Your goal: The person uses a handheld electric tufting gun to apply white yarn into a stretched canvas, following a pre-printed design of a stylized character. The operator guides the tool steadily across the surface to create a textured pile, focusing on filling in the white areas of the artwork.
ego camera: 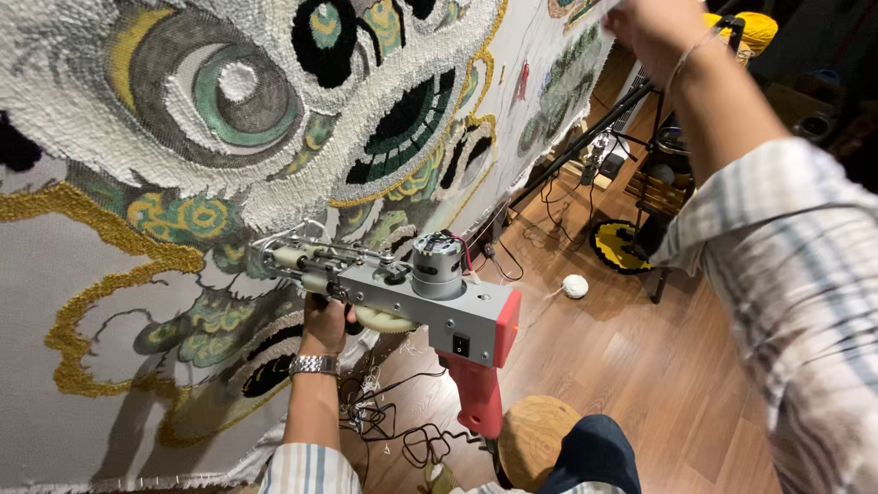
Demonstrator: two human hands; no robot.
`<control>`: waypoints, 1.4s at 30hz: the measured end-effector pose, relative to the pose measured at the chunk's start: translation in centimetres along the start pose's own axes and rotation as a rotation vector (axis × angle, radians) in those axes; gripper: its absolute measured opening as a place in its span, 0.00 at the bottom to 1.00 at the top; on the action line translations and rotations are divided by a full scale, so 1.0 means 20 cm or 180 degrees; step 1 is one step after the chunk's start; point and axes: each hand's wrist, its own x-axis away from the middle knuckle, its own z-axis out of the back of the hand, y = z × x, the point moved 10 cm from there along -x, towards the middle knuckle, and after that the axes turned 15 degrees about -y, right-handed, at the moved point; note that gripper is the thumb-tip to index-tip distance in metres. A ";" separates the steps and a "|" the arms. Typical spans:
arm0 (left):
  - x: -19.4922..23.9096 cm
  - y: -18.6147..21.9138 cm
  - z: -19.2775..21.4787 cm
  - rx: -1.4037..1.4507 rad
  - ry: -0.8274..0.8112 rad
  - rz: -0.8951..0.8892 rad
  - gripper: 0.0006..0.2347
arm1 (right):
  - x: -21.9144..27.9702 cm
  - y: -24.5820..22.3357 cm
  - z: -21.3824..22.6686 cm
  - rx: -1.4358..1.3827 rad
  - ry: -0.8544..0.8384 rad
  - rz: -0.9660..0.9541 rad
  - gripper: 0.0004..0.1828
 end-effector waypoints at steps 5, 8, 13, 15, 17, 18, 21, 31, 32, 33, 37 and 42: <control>0.09 0.11 0.09 -0.0073 0.0074 -0.0035 0.05 | 0.32 0.68 0.14 0.1390 0.0026 -0.0618 0.17; 0.12 0.13 0.13 0.0002 0.0181 -0.0033 0.01 | 0.40 0.86 0.04 0.1616 -0.0679 -0.1340 0.23; 0.07 0.10 0.18 -0.0190 0.0099 -0.0155 0.01 | 0.52 0.69 -0.44 0.0198 -0.2257 -0.1620 0.29; 0.04 0.04 0.17 -0.0031 0.0284 -0.0058 0.02 | 0.54 0.48 -0.53 0.0101 -0.2361 -0.1374 0.29; 0.00 0.01 0.14 0.0084 0.0369 -0.0175 0.05 | 0.63 0.32 -0.60 -0.0141 -0.2501 -0.1601 0.29; -0.01 -0.01 0.14 0.0145 0.0413 -0.0231 0.06 | 0.69 0.25 -0.62 -0.0263 -0.2572 -0.1716 0.29; -0.06 -0.02 0.10 -0.0401 0.0367 -0.0310 0.03 | 0.88 0.00 -0.72 -0.0730 -0.3285 -0.1645 0.34; -0.18 0.06 -0.07 -0.0632 0.0775 -0.0184 0.10 | 1.35 -0.22 -1.05 -0.3067 -0.3079 -0.1906 0.44; -0.20 0.09 -0.10 -0.0728 0.0742 -0.0275 0.10 | 1.35 -0.17 -1.06 -0.3238 -0.2544 -0.2198 0.41; -0.20 0.12 -0.12 -0.0831 0.0707 -0.0362 0.11 | 1.38 -0.15 -1.07 -0.3240 -0.2310 -0.2455 0.36; -0.18 0.09 -0.17 -0.0781 0.0799 -0.0076 0.11 | 1.43 -0.17 -1.13 -0.3090 -0.1701 -0.2891 0.23; -0.17 0.14 -0.17 -0.0905 0.0629 -0.0280 0.13 | 1.40 -0.24 -1.16 -0.2968 -0.1497 -0.2519 0.21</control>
